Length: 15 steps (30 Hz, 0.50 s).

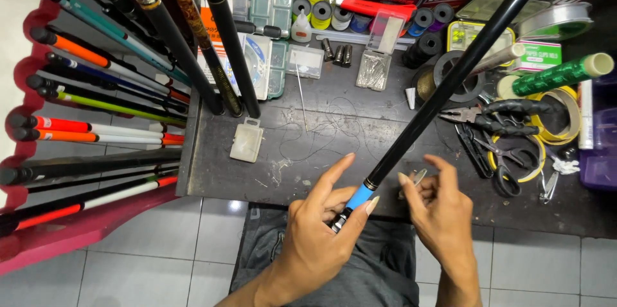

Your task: The person holds a black fishing rod with a blue grip and uses a pair of pliers to adjust a metal ring at the base of the grip. They then pick up a thin metal wire, bend it with their fingers, and place it on the table before continuing to adjust the ring on the rod.

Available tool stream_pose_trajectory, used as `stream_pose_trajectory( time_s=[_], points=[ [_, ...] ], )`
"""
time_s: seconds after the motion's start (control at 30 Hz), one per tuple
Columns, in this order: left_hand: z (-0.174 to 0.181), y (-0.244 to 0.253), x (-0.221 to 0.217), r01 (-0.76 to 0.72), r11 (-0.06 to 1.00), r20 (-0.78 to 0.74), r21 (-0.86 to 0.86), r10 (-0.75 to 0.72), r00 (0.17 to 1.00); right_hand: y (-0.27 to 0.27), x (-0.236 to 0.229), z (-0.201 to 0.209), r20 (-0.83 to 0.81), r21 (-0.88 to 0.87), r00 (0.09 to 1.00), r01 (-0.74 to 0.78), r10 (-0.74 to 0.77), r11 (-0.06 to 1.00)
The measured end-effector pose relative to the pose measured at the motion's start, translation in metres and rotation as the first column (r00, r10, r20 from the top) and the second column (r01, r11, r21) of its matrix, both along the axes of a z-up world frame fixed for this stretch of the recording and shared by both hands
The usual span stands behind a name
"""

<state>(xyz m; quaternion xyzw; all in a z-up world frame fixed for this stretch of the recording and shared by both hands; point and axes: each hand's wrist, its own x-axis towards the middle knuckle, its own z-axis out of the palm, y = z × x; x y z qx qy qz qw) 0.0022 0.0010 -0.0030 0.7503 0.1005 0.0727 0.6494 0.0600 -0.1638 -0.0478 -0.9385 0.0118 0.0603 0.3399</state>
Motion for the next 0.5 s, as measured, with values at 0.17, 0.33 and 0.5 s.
stream_pose_trajectory(
  time_s=[0.17, 0.33, 0.5],
  points=[
    [-0.012, -0.011, 0.000, -0.091, 0.975, 0.203, 0.204, 0.049, 0.978, -0.002, 0.009, -0.011, -0.095, -0.140, 0.995, 0.020, -0.033, 0.990],
    [-0.010, -0.019, 0.000, -0.163, 0.948, 0.375, 0.274, 0.051, 0.926, -0.006, 0.000, 0.011, 0.057, 0.539, 0.998, -0.055, 0.028, 0.840],
    [-0.014, -0.031, -0.001, -0.101, 0.976, 0.324, 0.195, 0.033, 0.945, -0.001, 0.005, 0.034, 0.080, 0.616, 0.993, -0.119, 0.089, 0.779]
  ],
)
